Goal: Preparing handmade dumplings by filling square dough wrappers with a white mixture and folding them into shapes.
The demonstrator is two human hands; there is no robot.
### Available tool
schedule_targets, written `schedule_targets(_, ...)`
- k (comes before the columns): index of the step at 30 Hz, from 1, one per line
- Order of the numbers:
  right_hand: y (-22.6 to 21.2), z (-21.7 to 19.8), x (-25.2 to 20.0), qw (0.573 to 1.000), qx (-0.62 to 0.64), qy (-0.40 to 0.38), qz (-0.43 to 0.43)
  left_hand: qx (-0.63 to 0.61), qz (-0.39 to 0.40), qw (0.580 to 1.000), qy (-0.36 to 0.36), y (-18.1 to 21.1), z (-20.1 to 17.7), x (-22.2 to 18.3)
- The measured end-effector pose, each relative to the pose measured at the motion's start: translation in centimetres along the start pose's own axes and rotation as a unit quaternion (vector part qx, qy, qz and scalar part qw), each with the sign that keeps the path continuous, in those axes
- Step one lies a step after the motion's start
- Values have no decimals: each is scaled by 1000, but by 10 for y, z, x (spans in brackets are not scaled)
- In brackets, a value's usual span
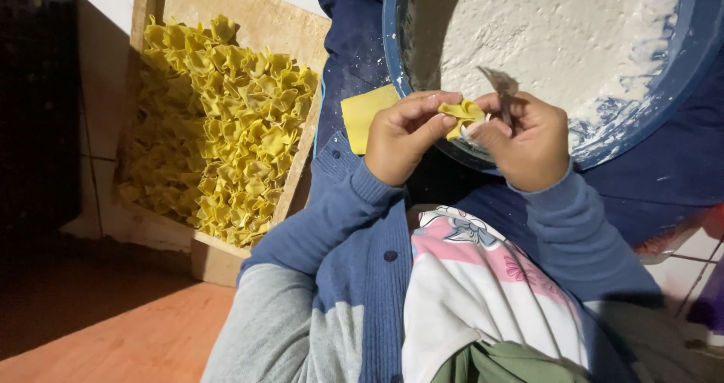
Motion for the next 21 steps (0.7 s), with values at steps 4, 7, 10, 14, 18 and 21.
schedule_targets(4, -1, 5, 4, 998, -37, 22, -55, 155, 87, 983, -47, 19, 14, -6)
schedule_targets(7, -5, 7, 6, 991, -87, 69, -75, 157, 131, 978, -50, 20, 20, -12)
schedule_targets(10, -14, 8, 9, 979, -141, 91, -112, 189, 156, 968, -53, 21, 21, -14)
schedule_targets(14, -22, 13, 12, 970, -178, 97, -132, 222, 166, 959, -52, 16, 10, -10)
schedule_targets(18, -27, 16, 15, 979, -165, 20, -119, 240, 136, 959, -63, 25, -1, -2)
schedule_targets(21, -40, 11, 19, 978, -186, -60, -66, 120, 34, 990, -72, 42, -19, 8)
Point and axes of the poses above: each hand's wrist, its own x-axis towards the middle knuckle, its own z-axis out of the palm, y = z × x, the point moved 3 cm from there along x, towards the middle knuckle, and after that the axes turned 14 degrees about -x, right-handed, at the moved point
